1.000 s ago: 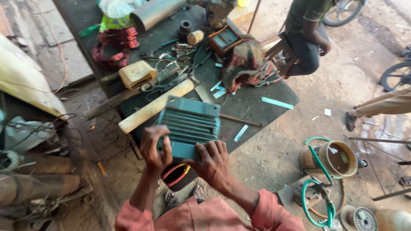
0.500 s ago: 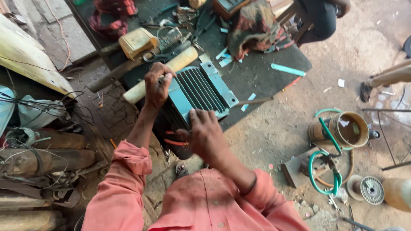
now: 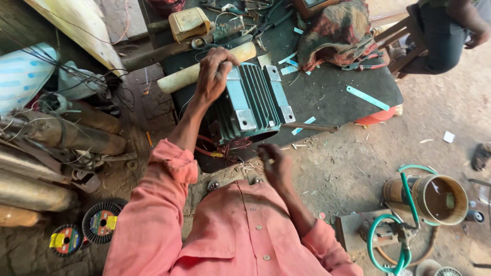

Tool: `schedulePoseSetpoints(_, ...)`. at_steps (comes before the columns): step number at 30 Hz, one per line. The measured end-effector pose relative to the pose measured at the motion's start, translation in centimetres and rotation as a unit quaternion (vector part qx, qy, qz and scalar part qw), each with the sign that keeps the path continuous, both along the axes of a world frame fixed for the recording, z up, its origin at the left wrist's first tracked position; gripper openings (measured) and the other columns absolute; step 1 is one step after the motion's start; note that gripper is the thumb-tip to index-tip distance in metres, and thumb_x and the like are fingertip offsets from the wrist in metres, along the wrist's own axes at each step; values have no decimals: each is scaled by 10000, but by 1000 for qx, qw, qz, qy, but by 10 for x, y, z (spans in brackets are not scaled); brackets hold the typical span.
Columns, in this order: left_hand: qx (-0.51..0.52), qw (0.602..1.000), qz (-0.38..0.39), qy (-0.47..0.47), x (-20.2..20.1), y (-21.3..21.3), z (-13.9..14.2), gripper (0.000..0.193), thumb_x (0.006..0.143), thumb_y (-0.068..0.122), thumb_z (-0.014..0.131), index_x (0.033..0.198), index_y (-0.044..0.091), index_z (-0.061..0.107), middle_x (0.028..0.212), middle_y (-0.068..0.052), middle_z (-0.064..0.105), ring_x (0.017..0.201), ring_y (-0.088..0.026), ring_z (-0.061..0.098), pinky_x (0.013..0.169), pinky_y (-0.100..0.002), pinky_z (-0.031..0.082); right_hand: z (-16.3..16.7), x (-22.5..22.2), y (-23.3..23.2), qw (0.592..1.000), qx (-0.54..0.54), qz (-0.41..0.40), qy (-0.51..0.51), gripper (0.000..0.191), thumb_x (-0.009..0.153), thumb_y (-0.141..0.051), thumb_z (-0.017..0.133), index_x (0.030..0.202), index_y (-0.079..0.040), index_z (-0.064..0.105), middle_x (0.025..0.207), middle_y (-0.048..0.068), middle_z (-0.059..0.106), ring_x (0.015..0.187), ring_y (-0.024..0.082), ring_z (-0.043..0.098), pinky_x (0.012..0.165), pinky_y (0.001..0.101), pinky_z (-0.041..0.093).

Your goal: The person is repairing an electric motor by hand, inserting and adjusting copper windings into the stator slots. They use a wooden mallet to tap the windings into place and a metal tool to push and arrange the wires. The work is performed on a cluttered workbench in a workshop setting.

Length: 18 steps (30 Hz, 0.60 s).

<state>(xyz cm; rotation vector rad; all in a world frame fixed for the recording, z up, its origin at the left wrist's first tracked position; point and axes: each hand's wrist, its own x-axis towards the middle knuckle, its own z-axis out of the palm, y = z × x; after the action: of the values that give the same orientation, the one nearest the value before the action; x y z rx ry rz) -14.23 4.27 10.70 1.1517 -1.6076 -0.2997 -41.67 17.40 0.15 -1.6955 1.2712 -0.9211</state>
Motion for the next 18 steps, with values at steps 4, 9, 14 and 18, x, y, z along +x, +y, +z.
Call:
schedulePoseSetpoints(4, 7, 1000, 4, -16, -19, -6, 8, 210, 921, 98, 481, 858, -6, 653, 831, -128, 612, 850, -279, 577, 829, -408, 462, -21, 5, -3, 998, -5, 55, -29, 264, 929, -117, 699, 1166, 1, 709, 1012, 160, 763, 893, 244, 773, 770, 336, 590)
schedulePoseSetpoints(9, 41, 998, 51, -10, -24, 2, 22, 220, 881, 119, 499, 882, 16, 693, 867, -134, 662, 891, -289, 624, 848, -409, 484, -24, 10, -14, 994, 19, 111, -8, 329, 908, -166, 758, 1175, 19, 705, 1012, 176, 770, 923, 260, 770, 792, 354, 589)
schedulePoseSetpoints(14, 99, 990, 101, -7, -25, 19, 23, 260, 980, 220, 542, 1031, 56, 738, 1022, -124, 739, 1034, -291, 665, 976, -423, 489, -33, 21, -20, 949, 200, 129, -207, 284, 998, -130, 645, 1182, 81, 691, 957, 161, 784, 879, 258, 760, 783, 348, 614)
schedulePoseSetpoints(18, 69, 992, 93, -50, -31, 28, 20, 291, 990, 272, 603, 1155, 54, 701, 1202, -146, 703, 1196, -337, 614, 1060, -468, 449, -37, 28, -28, 873, 338, 102, -336, 242, 983, -67, 628, 1169, 87, 649, 988, 135, 744, 875, 254, 744, 779, 365, 632)
